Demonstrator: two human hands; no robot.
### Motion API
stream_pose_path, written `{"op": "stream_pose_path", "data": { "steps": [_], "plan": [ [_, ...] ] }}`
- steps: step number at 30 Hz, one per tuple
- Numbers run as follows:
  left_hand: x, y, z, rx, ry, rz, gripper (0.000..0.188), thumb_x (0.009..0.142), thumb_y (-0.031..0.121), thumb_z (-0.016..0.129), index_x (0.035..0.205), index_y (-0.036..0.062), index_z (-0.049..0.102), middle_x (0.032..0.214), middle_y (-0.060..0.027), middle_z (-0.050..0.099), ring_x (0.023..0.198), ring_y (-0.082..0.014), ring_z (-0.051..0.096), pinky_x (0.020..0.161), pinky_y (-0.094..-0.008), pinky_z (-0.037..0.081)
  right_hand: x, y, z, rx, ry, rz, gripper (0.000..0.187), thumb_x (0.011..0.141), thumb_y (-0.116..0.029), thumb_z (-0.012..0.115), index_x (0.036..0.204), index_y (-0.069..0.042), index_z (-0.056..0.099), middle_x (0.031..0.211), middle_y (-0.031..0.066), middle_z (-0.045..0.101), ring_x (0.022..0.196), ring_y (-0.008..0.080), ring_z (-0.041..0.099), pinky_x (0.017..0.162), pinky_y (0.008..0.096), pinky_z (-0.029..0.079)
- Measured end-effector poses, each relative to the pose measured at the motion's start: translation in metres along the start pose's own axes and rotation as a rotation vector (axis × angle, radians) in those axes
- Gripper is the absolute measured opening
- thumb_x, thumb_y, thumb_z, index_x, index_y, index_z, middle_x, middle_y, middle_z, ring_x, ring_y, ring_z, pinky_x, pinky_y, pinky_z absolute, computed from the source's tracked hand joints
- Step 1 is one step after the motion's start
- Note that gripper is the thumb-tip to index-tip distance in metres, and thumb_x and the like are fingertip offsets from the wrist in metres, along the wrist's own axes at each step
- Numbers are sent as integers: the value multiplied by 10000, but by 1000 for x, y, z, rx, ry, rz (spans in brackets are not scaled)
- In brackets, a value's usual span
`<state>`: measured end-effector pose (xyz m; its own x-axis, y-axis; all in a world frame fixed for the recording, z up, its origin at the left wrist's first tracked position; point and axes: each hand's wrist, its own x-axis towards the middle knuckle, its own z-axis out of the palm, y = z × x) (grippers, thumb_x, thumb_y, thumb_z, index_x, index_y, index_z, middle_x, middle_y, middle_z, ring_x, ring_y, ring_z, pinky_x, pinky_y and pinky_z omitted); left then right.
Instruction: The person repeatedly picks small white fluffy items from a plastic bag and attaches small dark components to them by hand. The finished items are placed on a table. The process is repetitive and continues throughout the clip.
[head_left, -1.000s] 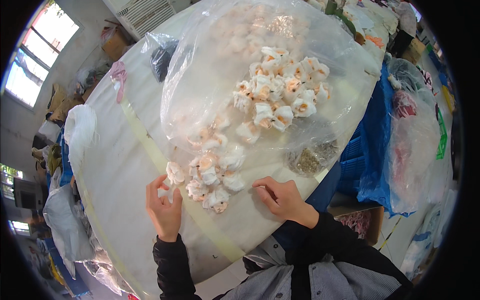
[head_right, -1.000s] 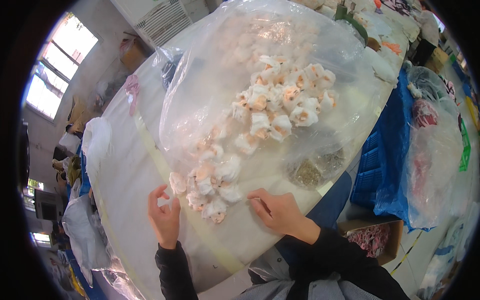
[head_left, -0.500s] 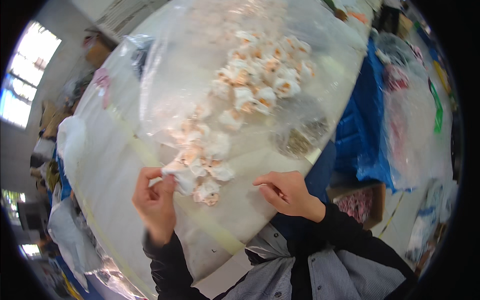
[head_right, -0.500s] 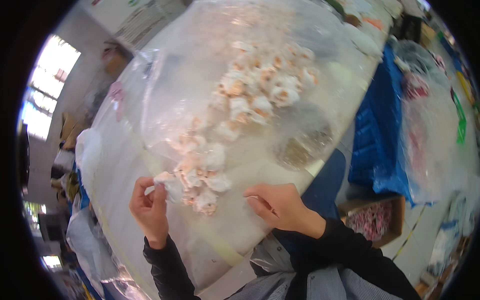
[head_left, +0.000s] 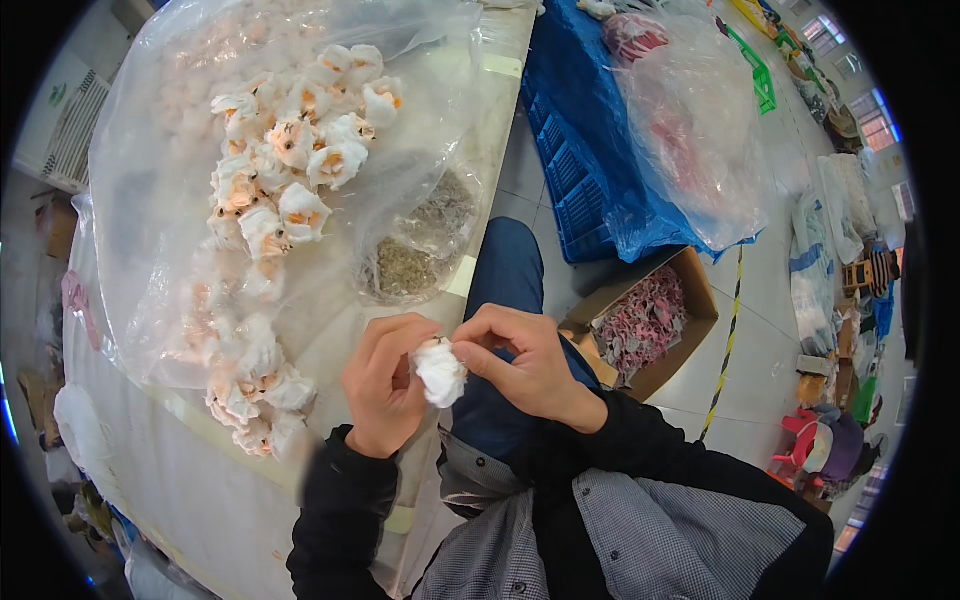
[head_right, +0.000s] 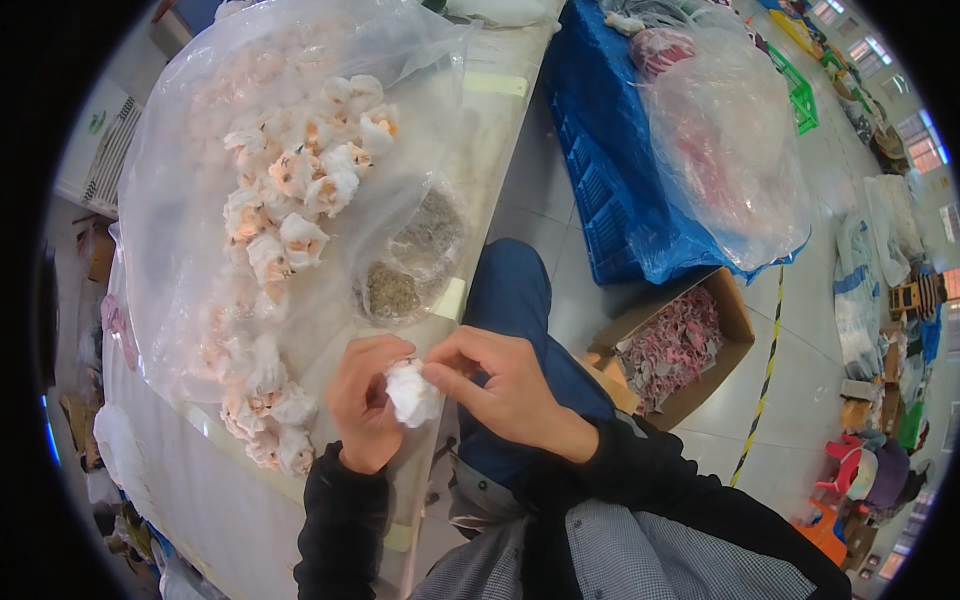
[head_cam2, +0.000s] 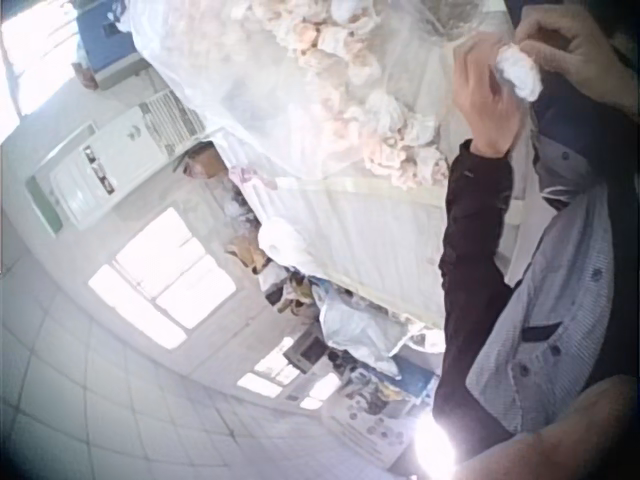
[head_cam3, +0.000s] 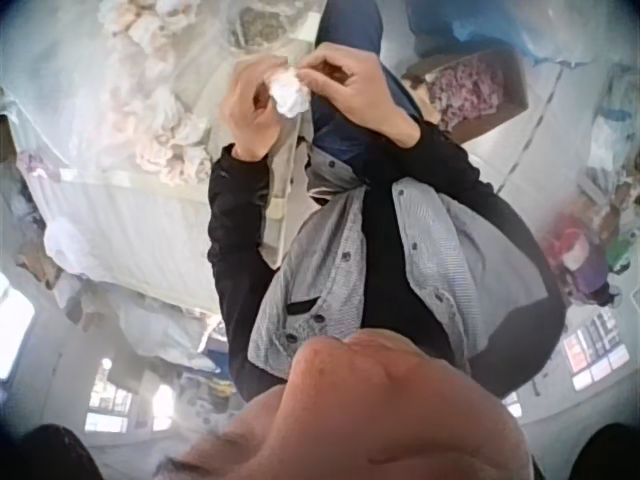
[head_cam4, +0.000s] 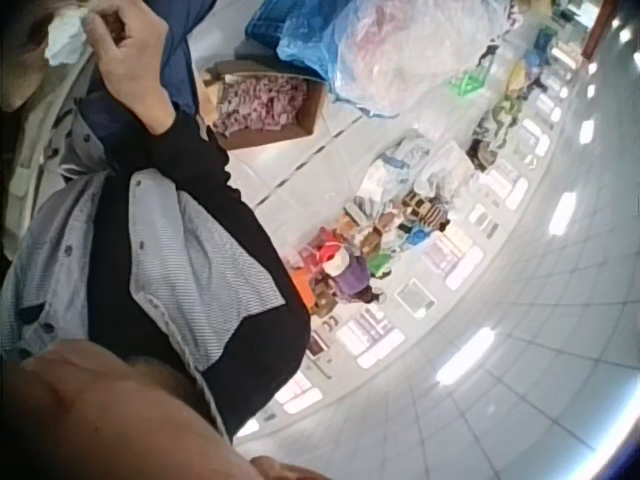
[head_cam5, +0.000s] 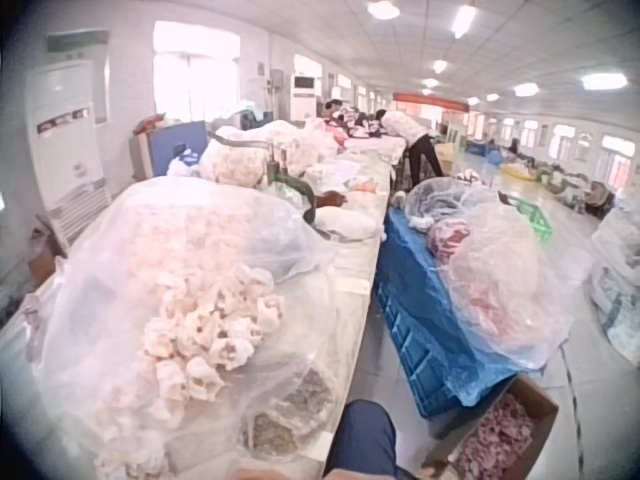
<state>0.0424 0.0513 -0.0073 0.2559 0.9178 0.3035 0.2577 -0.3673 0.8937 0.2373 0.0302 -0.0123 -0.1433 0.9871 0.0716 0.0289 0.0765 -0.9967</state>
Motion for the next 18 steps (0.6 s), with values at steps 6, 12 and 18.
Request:
{"op": "stream_pose_path", "data": {
  "steps": [6,12,18],
  "plan": [
    [-14,-12,-4,-135,59,87,322,796,-71,795,1096,-7,697,1088,-149,681,853,-198,682,703,-269,547,2,-1,8,473,-122,332,157,1034,-133,672,1049,23,677,850,27,672,721,69,612,647,227,498],
    [-6,-8,-11,144,24,212,400,773,-10,852,1145,9,706,1050,-116,711,859,-190,689,705,-271,545,4,4,7,345,-178,266,167,1037,-150,660,1049,16,670,842,6,668,716,45,590,631,218,477],
    [-20,-14,-5,-7,3,-31,511,770,18,874,1233,34,658,936,-38,702,670,-63,593,567,-210,436,3,11,11,245,-31,183,153,1021,-132,685,1051,18,684,938,32,669,769,66,613,681,232,501]
  ]
}}
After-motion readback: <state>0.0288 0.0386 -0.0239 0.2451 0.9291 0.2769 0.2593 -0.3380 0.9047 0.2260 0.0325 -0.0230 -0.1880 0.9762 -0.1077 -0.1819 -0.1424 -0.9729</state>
